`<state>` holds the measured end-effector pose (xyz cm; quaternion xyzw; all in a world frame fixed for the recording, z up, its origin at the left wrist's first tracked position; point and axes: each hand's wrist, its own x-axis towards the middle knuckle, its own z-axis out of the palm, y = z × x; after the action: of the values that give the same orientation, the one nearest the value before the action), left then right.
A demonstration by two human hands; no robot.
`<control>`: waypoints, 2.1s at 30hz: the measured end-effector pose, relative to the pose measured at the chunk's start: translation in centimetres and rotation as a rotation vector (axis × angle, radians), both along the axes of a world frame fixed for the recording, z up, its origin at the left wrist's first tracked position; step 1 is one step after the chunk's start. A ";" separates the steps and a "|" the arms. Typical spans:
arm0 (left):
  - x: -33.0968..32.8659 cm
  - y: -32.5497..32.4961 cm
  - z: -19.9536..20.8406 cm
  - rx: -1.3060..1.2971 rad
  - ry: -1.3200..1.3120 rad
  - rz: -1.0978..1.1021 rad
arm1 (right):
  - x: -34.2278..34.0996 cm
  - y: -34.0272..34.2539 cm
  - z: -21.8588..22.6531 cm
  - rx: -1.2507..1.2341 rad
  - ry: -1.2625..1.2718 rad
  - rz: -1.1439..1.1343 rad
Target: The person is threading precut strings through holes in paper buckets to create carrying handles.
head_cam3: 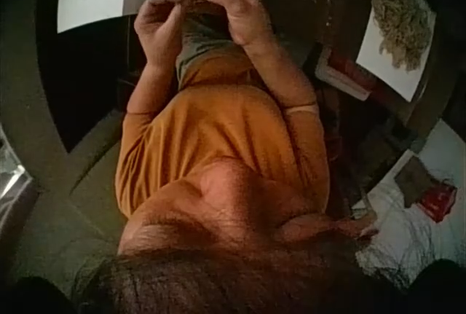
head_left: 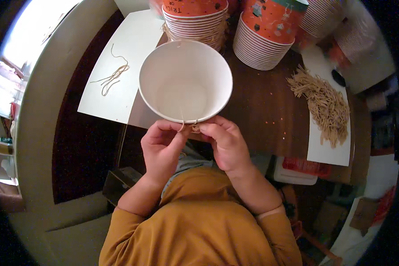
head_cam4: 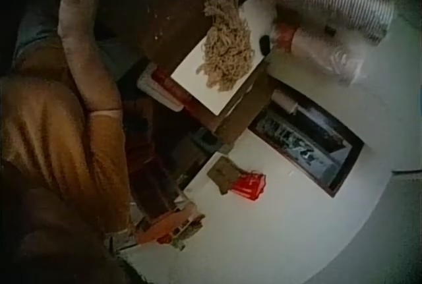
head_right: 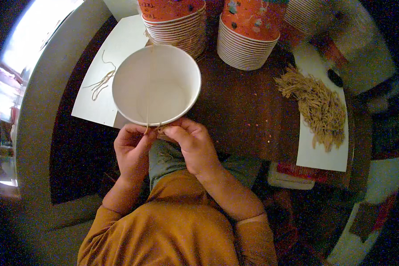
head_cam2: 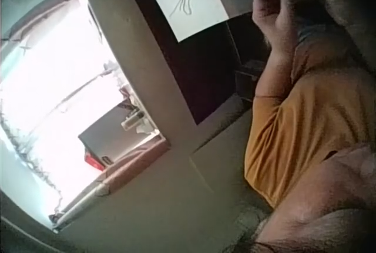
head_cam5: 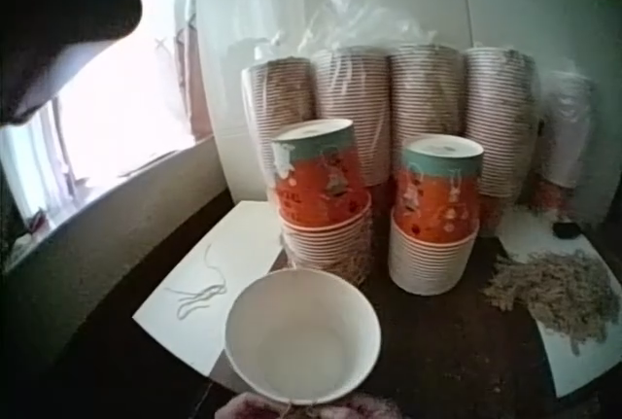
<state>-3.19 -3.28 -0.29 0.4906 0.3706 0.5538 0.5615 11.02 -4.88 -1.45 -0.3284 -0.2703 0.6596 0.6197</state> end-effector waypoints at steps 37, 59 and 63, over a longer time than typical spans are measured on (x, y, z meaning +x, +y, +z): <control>-1.4 1.1 1.0 -0.134 0.141 -0.204 | 1.4 1.2 0.9 -0.145 -0.129 0.121; -2.6 1.7 0.9 -0.013 0.063 -0.270 | 2.3 0.9 2.2 0.508 -1.516 -0.465; -2.6 1.7 2.7 0.054 0.017 -0.446 | 2.6 0.4 4.0 0.820 -1.529 -0.444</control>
<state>-5.83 -1.55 2.41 0.5800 0.2427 0.4216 0.6535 13.59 -4.50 2.53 -0.4757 -0.7542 -0.0230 0.4521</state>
